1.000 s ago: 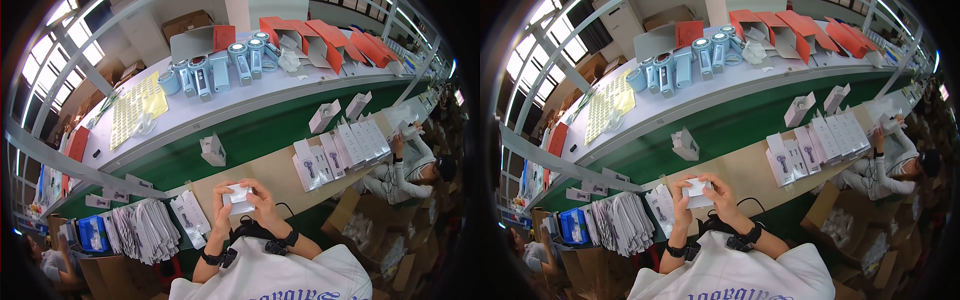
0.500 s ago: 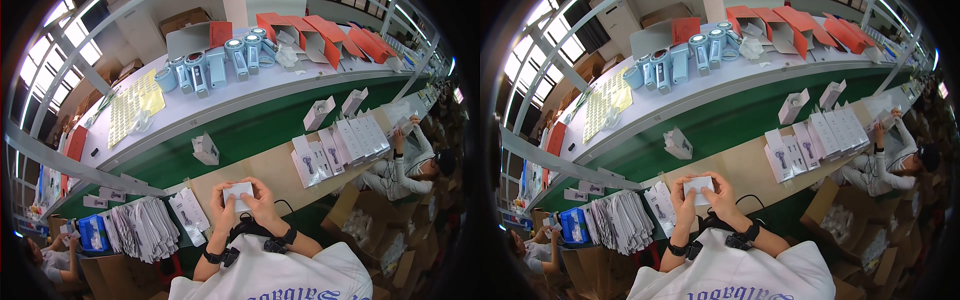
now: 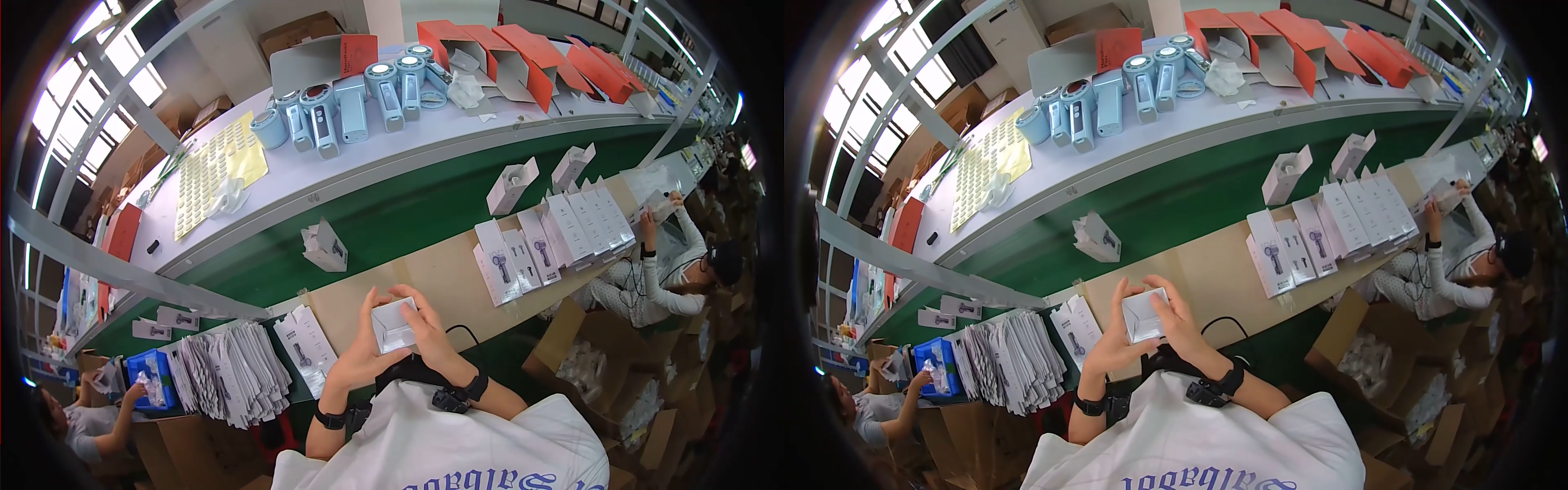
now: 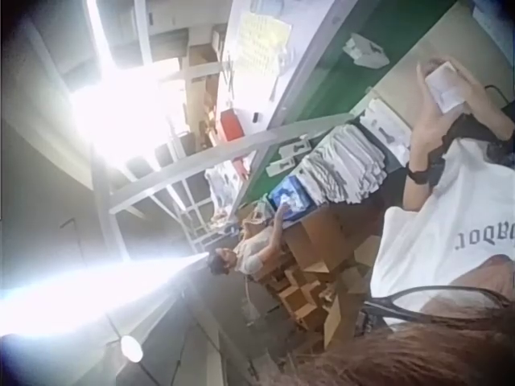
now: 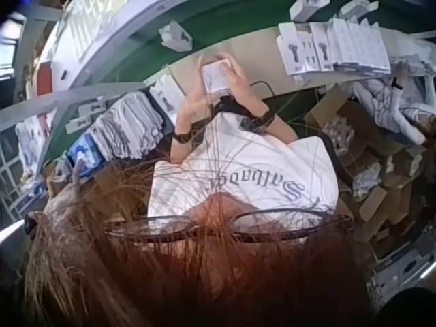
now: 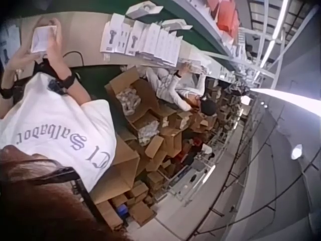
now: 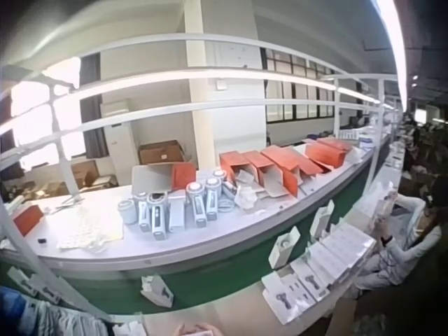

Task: The person picks up a flat white box, folds it into shape, inserts a white paper manual, and places the assembled box onto a stack.

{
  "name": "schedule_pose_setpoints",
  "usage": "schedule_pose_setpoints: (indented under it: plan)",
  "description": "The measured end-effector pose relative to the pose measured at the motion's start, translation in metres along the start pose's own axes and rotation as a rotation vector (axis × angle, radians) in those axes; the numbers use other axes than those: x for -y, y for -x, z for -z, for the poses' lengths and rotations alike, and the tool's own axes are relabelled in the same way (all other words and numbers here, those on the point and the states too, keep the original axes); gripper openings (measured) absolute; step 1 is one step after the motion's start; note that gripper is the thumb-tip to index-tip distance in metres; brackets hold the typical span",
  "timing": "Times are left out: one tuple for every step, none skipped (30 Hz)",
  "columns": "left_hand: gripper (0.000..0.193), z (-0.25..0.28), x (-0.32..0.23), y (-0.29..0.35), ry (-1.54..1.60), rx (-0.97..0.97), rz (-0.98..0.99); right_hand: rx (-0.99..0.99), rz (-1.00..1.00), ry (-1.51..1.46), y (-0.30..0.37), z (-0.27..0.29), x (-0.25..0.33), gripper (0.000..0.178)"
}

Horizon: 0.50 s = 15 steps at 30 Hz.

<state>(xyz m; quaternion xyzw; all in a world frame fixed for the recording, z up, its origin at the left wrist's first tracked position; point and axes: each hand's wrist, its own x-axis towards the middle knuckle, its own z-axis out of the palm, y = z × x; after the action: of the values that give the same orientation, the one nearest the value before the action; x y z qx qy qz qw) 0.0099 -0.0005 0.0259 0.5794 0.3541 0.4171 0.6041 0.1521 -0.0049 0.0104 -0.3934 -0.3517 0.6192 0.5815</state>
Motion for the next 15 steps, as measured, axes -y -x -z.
schedule_pose_setpoints:
  plan:
    - [0.097,-0.001,0.000,0.000,-0.059,-0.003,0.039,0.004,0.036,0.096,0.001,-0.001,0.000,0.039]
    - [0.097,0.000,0.000,0.000,-0.058,-0.002,0.039,0.003,0.035,0.097,0.002,0.000,-0.001,0.039]
    - [0.097,0.002,0.002,0.000,-0.244,-0.006,-0.039,0.023,0.090,0.192,0.002,0.001,-0.004,0.040]
    - [0.098,0.005,0.004,-0.001,-0.430,-0.010,-0.117,0.042,0.145,0.287,0.002,0.002,-0.004,0.041]
    - [0.099,0.006,0.007,-0.001,-0.615,-0.014,-0.196,0.061,0.199,0.382,0.002,0.003,-0.005,0.043]
    - [0.099,0.005,0.011,-0.001,-0.613,-0.012,-0.196,0.059,0.198,0.384,0.003,0.004,-0.003,0.043]
    - [0.094,0.005,0.015,-0.002,-0.564,-0.045,-0.255,0.098,0.092,0.286,0.003,0.003,0.007,0.041]
    - [0.089,0.004,0.018,-0.002,-0.514,-0.077,-0.313,0.136,-0.012,0.187,0.002,0.002,0.017,0.039]
    - [0.084,0.004,0.019,-0.002,-0.464,-0.110,-0.371,0.173,-0.117,0.088,0.002,0.002,0.021,0.038]
    - [0.084,0.005,0.021,-0.002,-0.463,-0.111,-0.370,0.173,-0.118,0.089,0.002,0.004,0.020,0.038]
    - [0.082,0.007,0.022,-0.002,-0.526,-0.112,-0.433,0.173,-0.124,0.054,0.001,0.006,0.018,0.038]
    - [0.079,0.009,0.022,-0.003,-0.588,-0.114,-0.495,0.172,-0.131,0.020,-0.001,0.008,0.015,0.038]
    - [0.077,0.009,0.021,-0.003,-0.649,-0.112,-0.558,0.168,-0.136,-0.015,-0.001,0.009,0.014,0.037]
    - [0.077,0.009,0.019,-0.003,-0.648,-0.110,-0.557,0.165,-0.136,-0.016,0.000,0.008,0.014,0.037]
    - [0.076,0.008,0.016,-0.002,-0.715,-0.101,-0.562,0.145,-0.128,-0.015,0.001,0.007,0.013,0.036]
